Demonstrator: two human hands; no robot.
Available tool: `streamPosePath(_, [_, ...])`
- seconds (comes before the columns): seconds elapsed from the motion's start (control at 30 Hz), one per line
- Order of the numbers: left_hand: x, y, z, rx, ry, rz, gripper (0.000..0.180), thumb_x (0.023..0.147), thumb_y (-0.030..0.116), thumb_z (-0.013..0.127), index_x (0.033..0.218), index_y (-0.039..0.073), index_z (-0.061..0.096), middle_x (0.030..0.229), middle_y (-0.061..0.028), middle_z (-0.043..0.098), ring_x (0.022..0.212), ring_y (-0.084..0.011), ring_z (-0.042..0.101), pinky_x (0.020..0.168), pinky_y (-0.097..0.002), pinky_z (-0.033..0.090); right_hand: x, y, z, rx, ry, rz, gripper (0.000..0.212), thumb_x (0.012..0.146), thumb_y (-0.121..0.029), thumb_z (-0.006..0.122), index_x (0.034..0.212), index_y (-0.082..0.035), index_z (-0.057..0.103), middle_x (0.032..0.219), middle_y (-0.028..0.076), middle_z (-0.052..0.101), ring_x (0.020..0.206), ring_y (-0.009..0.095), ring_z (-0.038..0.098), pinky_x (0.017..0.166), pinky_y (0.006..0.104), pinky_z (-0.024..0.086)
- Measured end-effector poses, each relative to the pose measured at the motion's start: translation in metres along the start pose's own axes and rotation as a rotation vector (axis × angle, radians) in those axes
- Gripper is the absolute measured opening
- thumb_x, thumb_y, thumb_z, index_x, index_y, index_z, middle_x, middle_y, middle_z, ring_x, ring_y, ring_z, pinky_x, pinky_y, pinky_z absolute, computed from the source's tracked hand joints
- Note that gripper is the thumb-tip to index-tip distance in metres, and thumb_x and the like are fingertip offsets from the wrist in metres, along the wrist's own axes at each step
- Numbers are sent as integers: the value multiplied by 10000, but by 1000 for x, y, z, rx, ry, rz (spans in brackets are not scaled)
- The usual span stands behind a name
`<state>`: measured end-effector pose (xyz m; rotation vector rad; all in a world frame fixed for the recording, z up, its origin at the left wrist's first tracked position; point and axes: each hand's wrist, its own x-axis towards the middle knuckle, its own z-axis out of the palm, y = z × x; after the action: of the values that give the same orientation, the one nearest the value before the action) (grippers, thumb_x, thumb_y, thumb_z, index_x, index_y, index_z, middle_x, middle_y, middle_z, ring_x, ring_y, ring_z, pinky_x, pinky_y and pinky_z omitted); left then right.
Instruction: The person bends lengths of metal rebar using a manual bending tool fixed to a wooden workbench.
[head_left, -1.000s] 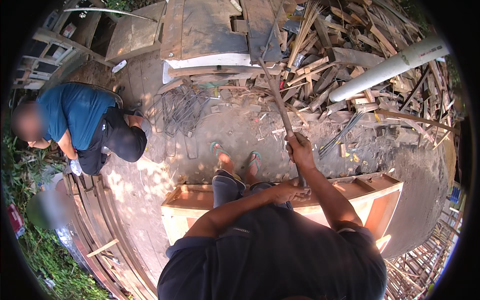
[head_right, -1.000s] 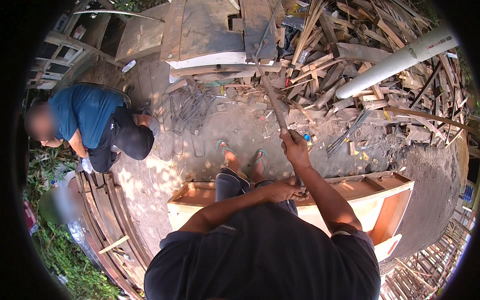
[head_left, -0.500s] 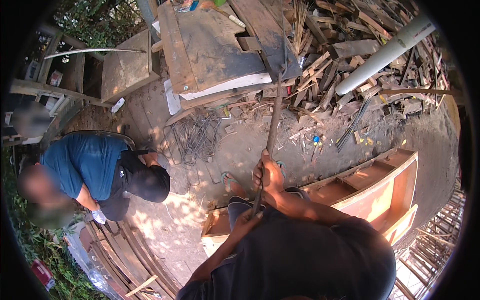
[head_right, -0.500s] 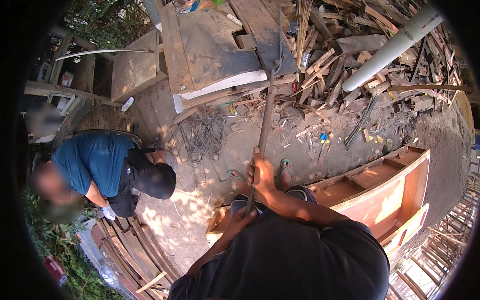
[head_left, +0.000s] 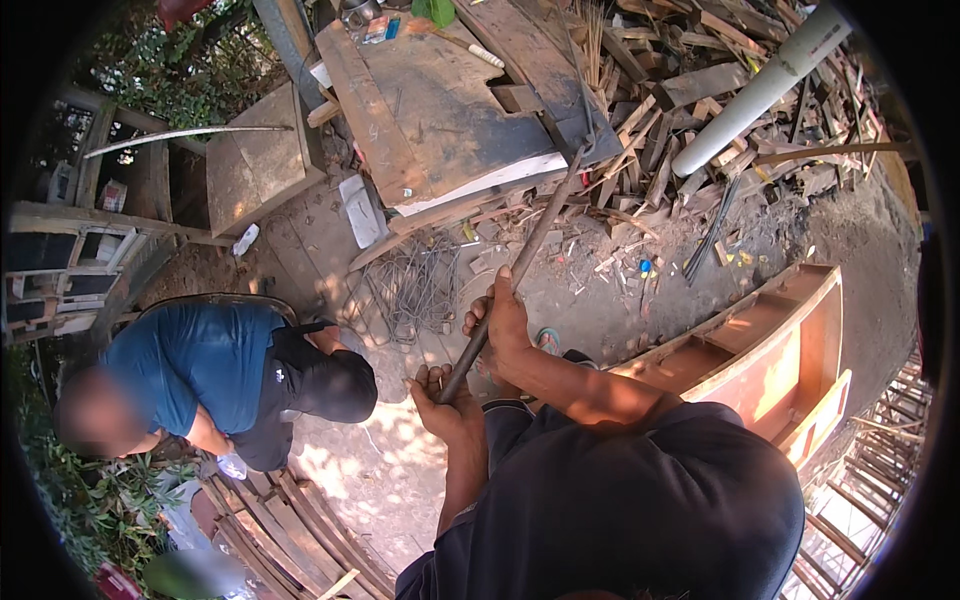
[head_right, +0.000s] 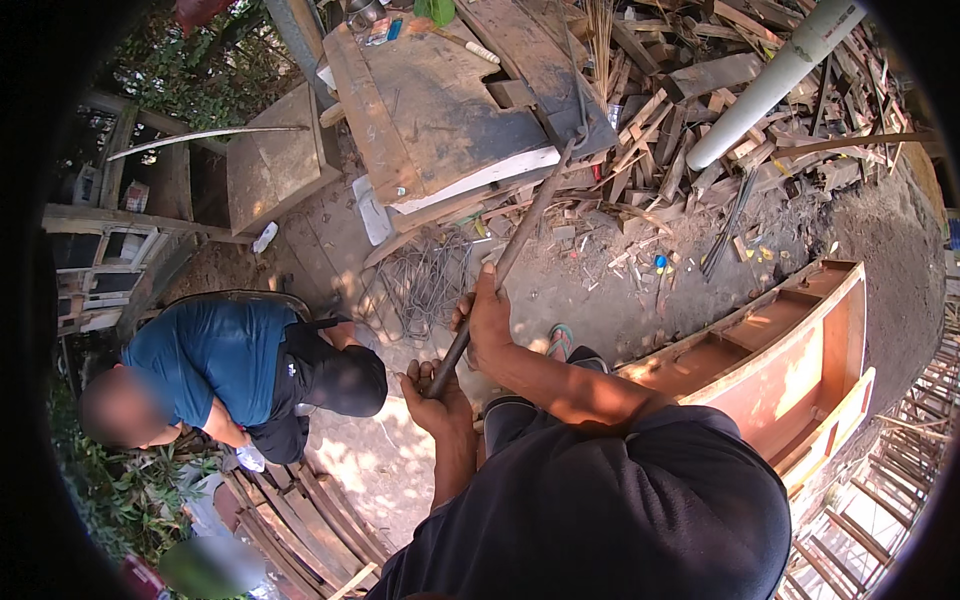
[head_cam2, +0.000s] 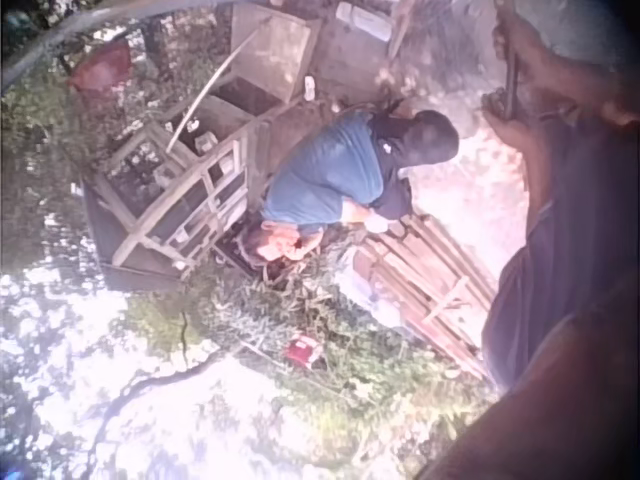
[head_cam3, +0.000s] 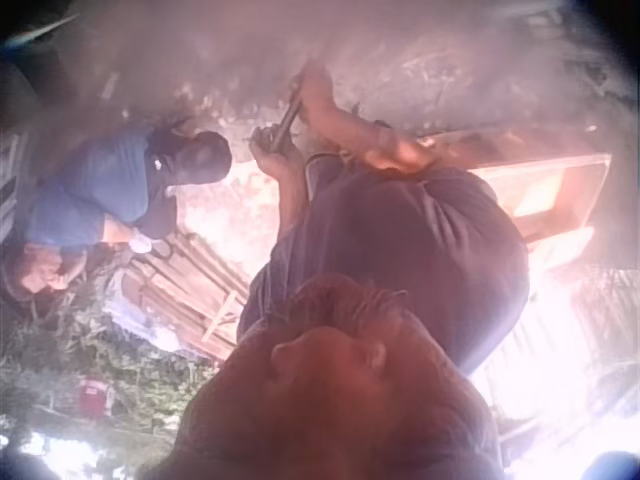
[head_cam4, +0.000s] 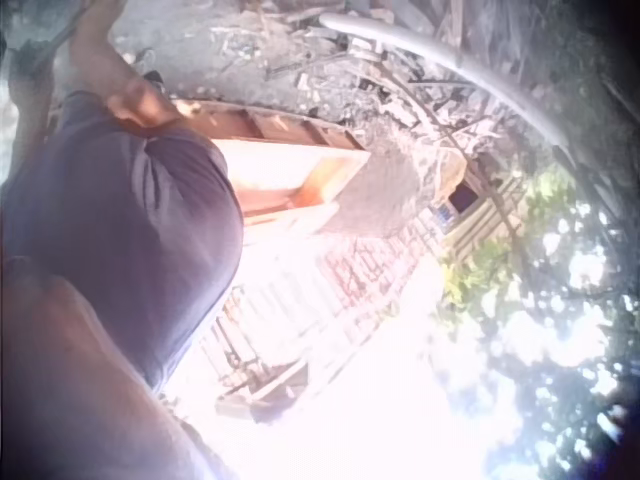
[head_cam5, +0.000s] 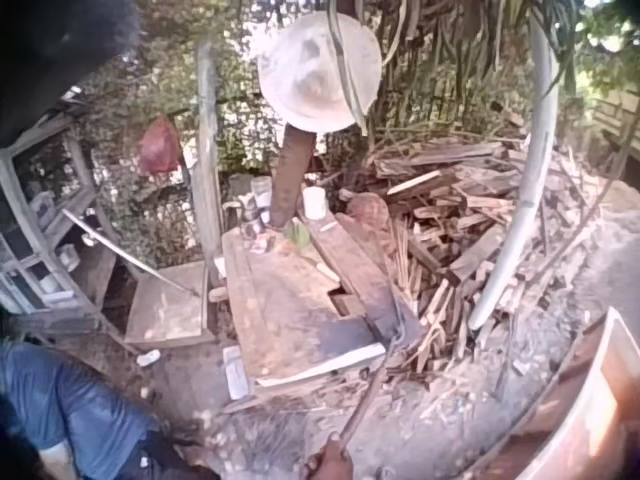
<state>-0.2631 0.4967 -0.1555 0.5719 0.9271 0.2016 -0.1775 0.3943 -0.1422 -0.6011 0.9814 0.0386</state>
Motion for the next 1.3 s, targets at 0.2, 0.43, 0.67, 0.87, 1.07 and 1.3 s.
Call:
streamPosePath(0.2, [11, 9, -19, -129, 10, 56, 542, 977, 510, 516, 1098, -18, 528, 773, -79, 550, 734, -228, 575, 726, -370, 529, -4, -11, -11, 18, -121, 176, 478, 952, -588, 538, 923, -122, 439, 716, 47, 578, 648, 201, 616, 570, 337, 502])
streamPosePath(0.43, [56, 18, -1, -203, 12, 168, 450, 983, 455, 521, 964, 11, 592, 619, -24, 462, 543, -137, 468, 506, -248, 434, 33, -111, -74, -1107, -408, -461, 338, 937, -314, 603, 984, 10, 683, 883, 160, 697, 828, 257, 670, 755, 359, 506])
streamPosePath(0.67, [167, 77, 61, -248, -367, 305, 375, 1007, 375, 521, 887, 24, 574, 550, 16, 320, 460, -90, 356, 402, -219, 320, 175, -291, -97, -570, 236, -518, 422, 1023, -406, 461, 1206, -59, 618, 1057, 78, 656, 923, 189, 581, 796, 301, 432])
streamPosePath(0.87, [253, 112, 179, -97, -212, 200, 361, 983, 371, 529, 959, 22, 618, 626, -18, 455, 448, -87, 334, 397, -264, 317, 227, -308, -56, -235, -132, -85, 548, 1046, -476, 373, 1283, -19, 562, 1261, 111, 626, 1135, 232, 598, 1053, 368, 420])
streamPosePath(1.07, [325, 102, 317, 84, -150, 313, 436, 984, 337, 485, 1248, 2, 577, 997, -138, 611, 793, -211, 594, 678, -358, 547, 227, -305, -47, -153, -50, -40, 480, 1035, -411, 466, 1278, -11, 570, 1173, 92, 669, 1012, 194, 658, 931, 339, 528])
streamPosePath(1.3, [313, 23, 472, 387, -142, 469, 659, 948, 386, 422, 1468, -15, 368, 1507, -216, 395, 1395, -357, 382, 1149, -494, 285, 223, -305, -39, -61, 88, -22, 534, 1023, -470, 469, 1281, -15, 578, 1169, 110, 668, 982, 187, 662, 895, 342, 545])
